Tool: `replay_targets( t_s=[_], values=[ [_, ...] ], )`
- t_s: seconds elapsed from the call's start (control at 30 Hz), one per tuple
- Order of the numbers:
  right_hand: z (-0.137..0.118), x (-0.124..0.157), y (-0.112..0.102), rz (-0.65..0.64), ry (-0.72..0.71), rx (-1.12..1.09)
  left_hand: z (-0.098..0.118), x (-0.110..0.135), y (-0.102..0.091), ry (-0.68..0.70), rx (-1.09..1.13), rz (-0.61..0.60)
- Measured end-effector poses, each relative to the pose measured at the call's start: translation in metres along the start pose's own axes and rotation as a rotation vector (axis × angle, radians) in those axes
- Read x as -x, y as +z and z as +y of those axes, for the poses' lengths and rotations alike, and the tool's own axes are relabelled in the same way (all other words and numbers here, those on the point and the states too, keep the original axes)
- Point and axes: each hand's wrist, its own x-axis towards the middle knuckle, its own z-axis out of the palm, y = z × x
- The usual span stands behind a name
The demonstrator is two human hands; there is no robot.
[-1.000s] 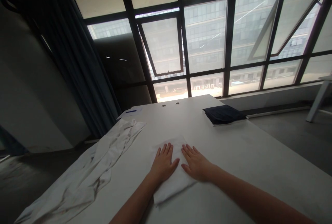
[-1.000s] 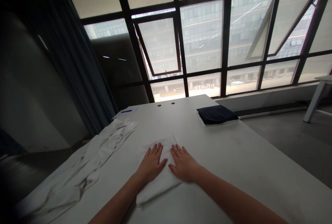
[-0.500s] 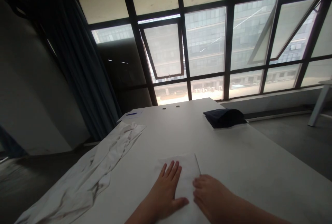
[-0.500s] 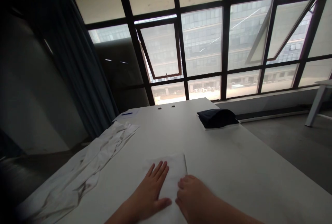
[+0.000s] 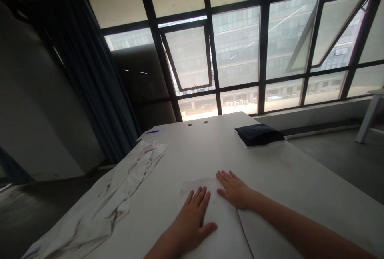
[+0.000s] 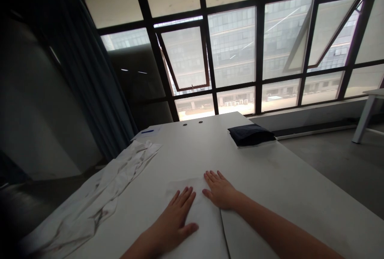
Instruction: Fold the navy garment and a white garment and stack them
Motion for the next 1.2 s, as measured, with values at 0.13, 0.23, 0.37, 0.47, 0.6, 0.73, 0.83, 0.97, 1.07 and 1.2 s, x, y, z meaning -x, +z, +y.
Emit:
replay_targets(
  t_s=[0.13,0.23,0.37,0.47,0.6,0.73,0.83,0.97,1.07,1.2],
  values=[
    [0.012,-0.006,0.008,0.054,0.028,-0.026,0.006,0.020,0.005,0.042,0.056,-0.137],
    [0.022,-0.010,0.007,0.184,0.104,-0.053,0.008,0.028,0.012,0.075,-0.046,-0.168],
    [0.020,-0.007,-0.007,0.418,0.107,-0.124,0.002,0.022,0.012,0.075,-0.132,-0.056],
    [-0.002,-0.002,-0.014,0.488,0.027,-0.119,-0.007,0.004,0.007,0.058,-0.159,0.011],
    [-0.032,-0.001,-0.001,0.340,0.019,-0.024,-0.020,-0.027,0.007,0.038,-0.221,0.060],
    [-0.038,0.004,0.013,0.173,0.011,0.042,-0.034,-0.039,0.014,0.001,-0.228,0.127],
    [-0.039,0.015,0.010,0.142,-0.045,0.057,-0.047,-0.037,0.016,-0.091,-0.207,0.176],
    [-0.046,0.028,-0.001,0.105,-0.193,0.039,-0.051,-0.026,0.005,-0.184,-0.178,0.289],
    [-0.047,0.027,-0.006,0.084,-0.213,0.009,-0.032,-0.013,-0.009,-0.037,-0.153,0.379],
    [-0.042,0.022,-0.007,0.113,-0.185,-0.029,-0.004,-0.002,-0.015,0.250,-0.178,0.248]
  ],
)
